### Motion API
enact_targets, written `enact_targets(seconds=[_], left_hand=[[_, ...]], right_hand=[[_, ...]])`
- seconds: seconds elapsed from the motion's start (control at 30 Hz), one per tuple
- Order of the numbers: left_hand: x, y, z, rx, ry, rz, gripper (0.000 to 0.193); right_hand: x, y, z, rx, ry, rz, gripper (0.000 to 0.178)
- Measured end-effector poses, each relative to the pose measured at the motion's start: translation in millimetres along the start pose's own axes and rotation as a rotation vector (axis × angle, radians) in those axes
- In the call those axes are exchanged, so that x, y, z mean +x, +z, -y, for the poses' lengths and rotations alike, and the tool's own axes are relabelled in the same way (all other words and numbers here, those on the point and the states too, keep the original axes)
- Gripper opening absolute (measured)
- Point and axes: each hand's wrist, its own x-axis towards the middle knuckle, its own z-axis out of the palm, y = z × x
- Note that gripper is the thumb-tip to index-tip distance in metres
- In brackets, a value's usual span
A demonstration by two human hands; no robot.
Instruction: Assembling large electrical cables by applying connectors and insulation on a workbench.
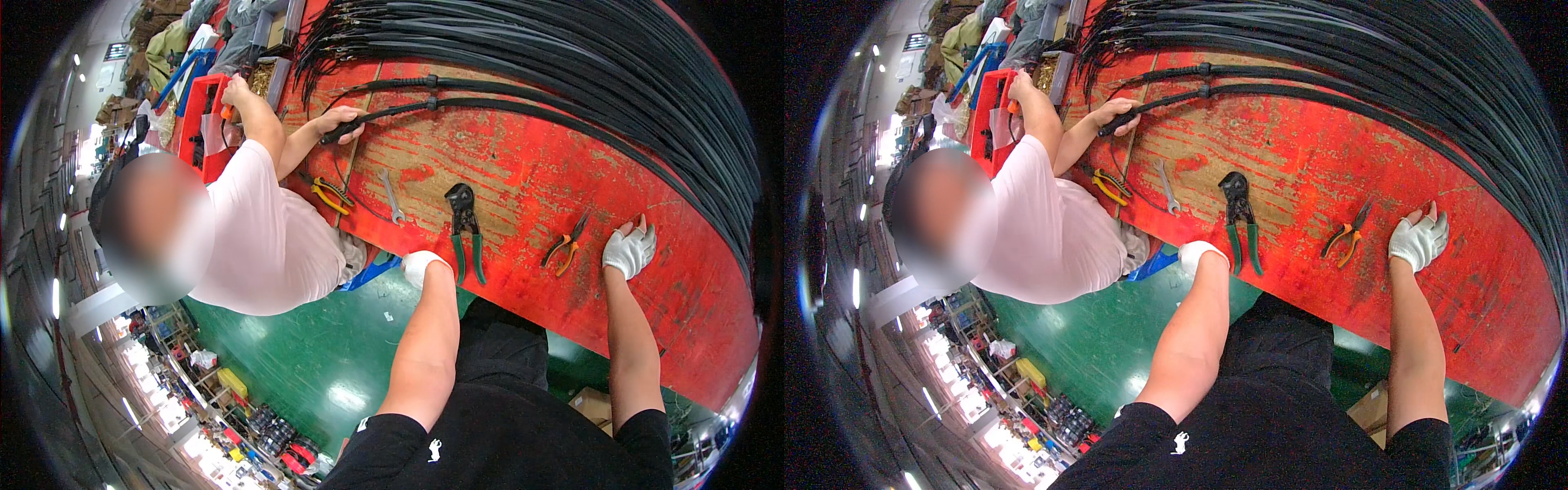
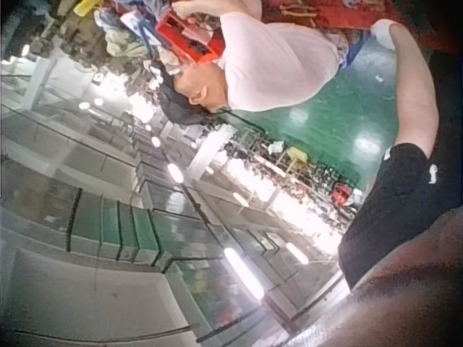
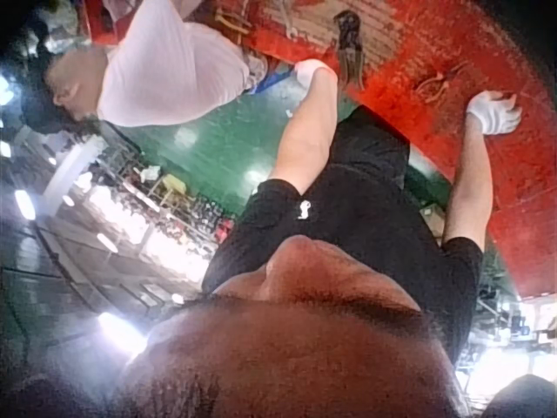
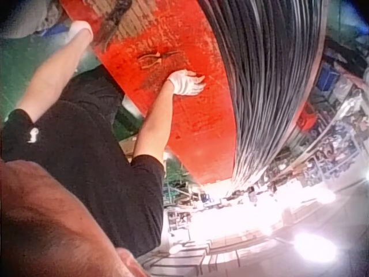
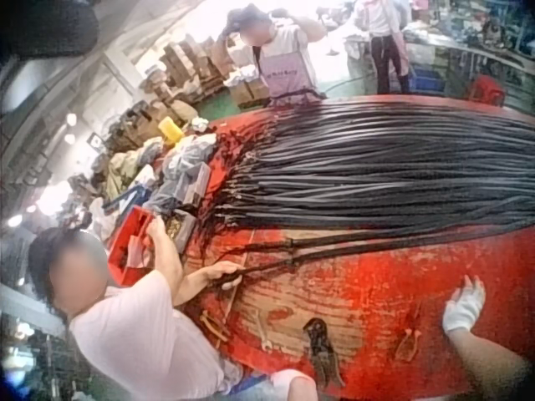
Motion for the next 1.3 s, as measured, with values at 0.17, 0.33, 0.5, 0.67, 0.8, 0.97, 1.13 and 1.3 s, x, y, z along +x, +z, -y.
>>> enact_targets(seconds=[0.17,0.33,0.5,0.67,0.8,0.97,1.13,1.3], left_hand=[[-13.2,-9.8,-4.9,0.004,-0.029,0.017,0.050],[-13.4,-15.6,-11.6,-0.020,-0.052,0.025,0.052],[-24.0,-20.4,-9.4,0.095,-0.024,0.047,0.051],[34.7,18.5,4.8,0.137,0.021,-0.066,0.048],[20.7,27.1,21.6,0.279,0.016,0.023,0.045],[40.3,34.9,27.1,0.377,0.085,0.135,0.036],[32.4,27.9,22.9,0.442,0.104,0.144,0.035],[25.7,16.5,12.0,0.493,0.118,0.146,0.035]], right_hand=[[-0.6,-0.2,-3.2,0.001,-0.001,-0.003,0.043],[0.0,1.2,0.6,0.015,-0.014,-0.010,0.043],[0.3,0.3,-5.5,-0.016,-0.001,-0.002,0.044],[-0.3,-3.4,11.7,0.049,-0.024,-0.012,0.044],[0.0,1.3,-8.9,-0.008,-0.016,-0.028,0.044],[0.0,-1.3,0.3,0.010,-0.013,-0.013,0.044],[1.0,-2.7,-0.2,-0.002,-0.011,-0.012,0.044],[-1.1,-1.8,2.7,0.008,-0.013,-0.038,0.041]])
